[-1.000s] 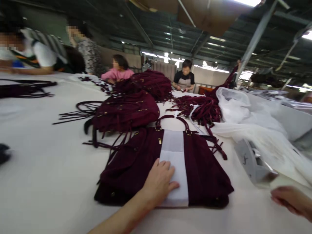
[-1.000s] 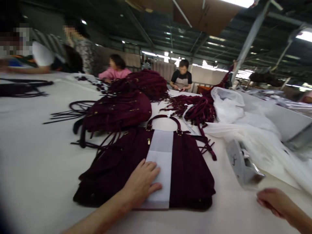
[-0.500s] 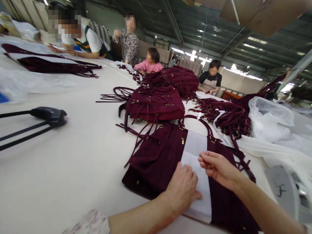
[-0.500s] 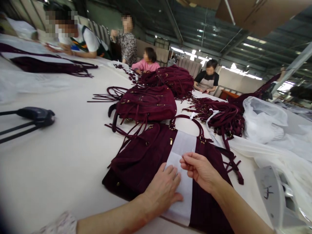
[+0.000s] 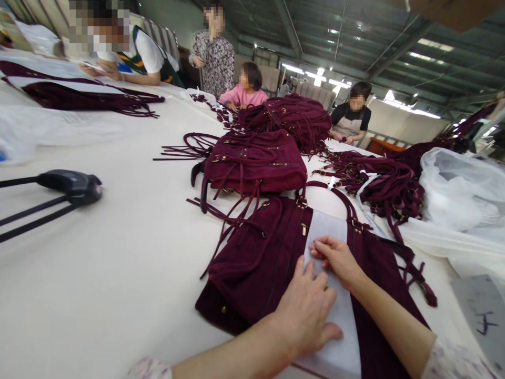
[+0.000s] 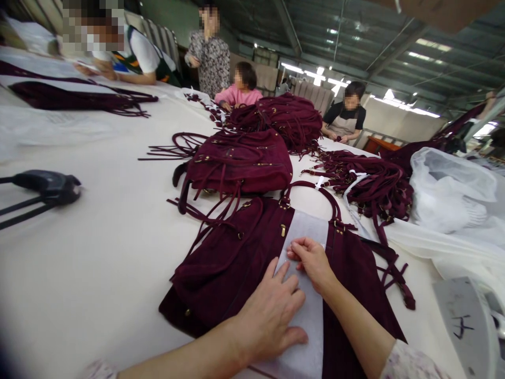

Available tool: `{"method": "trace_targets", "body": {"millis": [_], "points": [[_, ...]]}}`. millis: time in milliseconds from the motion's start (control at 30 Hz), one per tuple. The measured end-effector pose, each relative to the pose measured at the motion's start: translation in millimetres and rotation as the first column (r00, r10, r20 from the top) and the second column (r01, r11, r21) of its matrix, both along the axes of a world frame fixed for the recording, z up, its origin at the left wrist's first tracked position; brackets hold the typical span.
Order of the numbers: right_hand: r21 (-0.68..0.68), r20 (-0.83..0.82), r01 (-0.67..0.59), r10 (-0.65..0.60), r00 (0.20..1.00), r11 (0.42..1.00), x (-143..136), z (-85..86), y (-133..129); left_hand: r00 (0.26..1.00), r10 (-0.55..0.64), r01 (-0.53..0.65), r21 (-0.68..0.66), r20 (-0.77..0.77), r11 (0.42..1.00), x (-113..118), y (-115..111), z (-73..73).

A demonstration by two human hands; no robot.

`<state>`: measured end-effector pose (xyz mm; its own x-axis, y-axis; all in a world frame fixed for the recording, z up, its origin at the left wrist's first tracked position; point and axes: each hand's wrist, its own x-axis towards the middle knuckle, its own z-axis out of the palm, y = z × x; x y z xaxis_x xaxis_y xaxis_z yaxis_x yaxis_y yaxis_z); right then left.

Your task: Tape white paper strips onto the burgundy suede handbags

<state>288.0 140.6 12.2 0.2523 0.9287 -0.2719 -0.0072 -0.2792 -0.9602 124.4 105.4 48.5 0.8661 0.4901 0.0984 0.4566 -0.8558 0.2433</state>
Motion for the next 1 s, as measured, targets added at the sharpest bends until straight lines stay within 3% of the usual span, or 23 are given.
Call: {"method": "trace_targets", "body": {"millis": [267, 767, 1000], "points": [[0.029, 0.063, -0.004, 0.003, 0.998, 1.000, -4.1, 2.0, 2.5, 1.000, -0.008, 0.008, -0.041, 0.005, 0.999, -2.1, -1.4, -5.2], [0.057, 0.099, -0.046, 0.041, 0.994, 0.997, -1.3, -3.9, 6.6, 0.997, -0.030, 0.027, 0.044, 0.069, 0.999, -3.7, 5.2, -2.9], [0.093, 0.189, -0.093, 0.074, 0.979, 0.991, 1.0, -6.2, 10.6, 0.998, -0.035, 0.035, -0.008, 0.050, 0.999, -3.1, 5.5, -8.0]]}}
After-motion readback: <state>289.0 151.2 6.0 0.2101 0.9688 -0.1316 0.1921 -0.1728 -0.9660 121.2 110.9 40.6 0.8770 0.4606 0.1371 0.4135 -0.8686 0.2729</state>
